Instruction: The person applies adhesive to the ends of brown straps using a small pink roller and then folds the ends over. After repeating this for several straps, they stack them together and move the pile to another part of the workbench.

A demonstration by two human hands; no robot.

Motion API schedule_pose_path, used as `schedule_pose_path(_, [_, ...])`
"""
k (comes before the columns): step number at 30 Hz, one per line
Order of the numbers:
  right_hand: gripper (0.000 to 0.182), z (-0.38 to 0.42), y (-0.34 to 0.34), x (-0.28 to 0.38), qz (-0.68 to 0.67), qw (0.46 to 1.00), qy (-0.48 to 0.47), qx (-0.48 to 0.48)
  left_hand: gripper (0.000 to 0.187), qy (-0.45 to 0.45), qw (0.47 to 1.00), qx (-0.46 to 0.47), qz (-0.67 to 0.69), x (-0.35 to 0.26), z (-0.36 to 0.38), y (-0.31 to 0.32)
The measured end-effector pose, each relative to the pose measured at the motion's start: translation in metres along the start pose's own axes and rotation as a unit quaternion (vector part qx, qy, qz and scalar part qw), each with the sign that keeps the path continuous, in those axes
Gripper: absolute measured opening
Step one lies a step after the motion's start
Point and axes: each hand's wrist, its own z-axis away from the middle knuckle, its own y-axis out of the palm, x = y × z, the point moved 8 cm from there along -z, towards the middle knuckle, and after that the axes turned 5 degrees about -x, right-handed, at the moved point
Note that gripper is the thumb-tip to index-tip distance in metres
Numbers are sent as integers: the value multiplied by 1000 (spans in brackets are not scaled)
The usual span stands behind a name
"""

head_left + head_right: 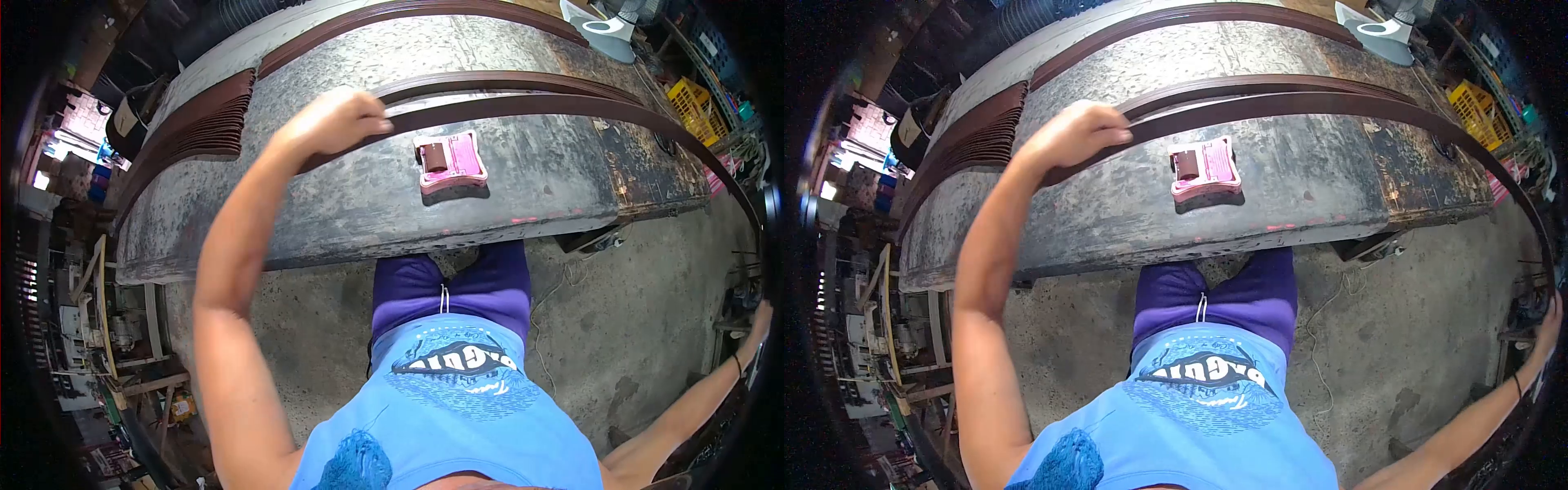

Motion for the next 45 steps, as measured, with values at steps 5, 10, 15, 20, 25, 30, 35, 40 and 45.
schedule_pose_path(5, [26,39,-89,5,62,981,183,-1,29,-10,998,12,54,-51,-94,48])
schedule_pose_path(10, [52,74,-114,-19,-57,948,312,-7,27,31,997,16,73,-86,-144,80])
schedule_pose_path(15, [58,77,-122,6,28,988,127,-87,26,28,997,28,62,-98,-161,93])
schedule_pose_path(20, [59,86,-118,-1,21,982,168,-80,26,42,998,26,48,-100,-169,109])
schedule_pose_path(25, [59,86,-118,-1,14,978,192,-78,26,32,997,40,55,-104,-166,112])
schedule_pose_path(30, [59,84,-114,-2,-2,975,209,-75,26,34,997,19,71,-97,-166,119])
schedule_pose_path(35, [60,81,-111,-3,-22,967,245,-63,27,24,997,30,65,-94,-164,121])
schedule_pose_path(40, [63,79,-113,13,9,983,141,-120,26,14,999,30,37,-87,-160,121])
schedule_pose_path(45, [62,63,-112,-5,-79,940,330,-11,26,-4,999,40,25,-76,-153,123])
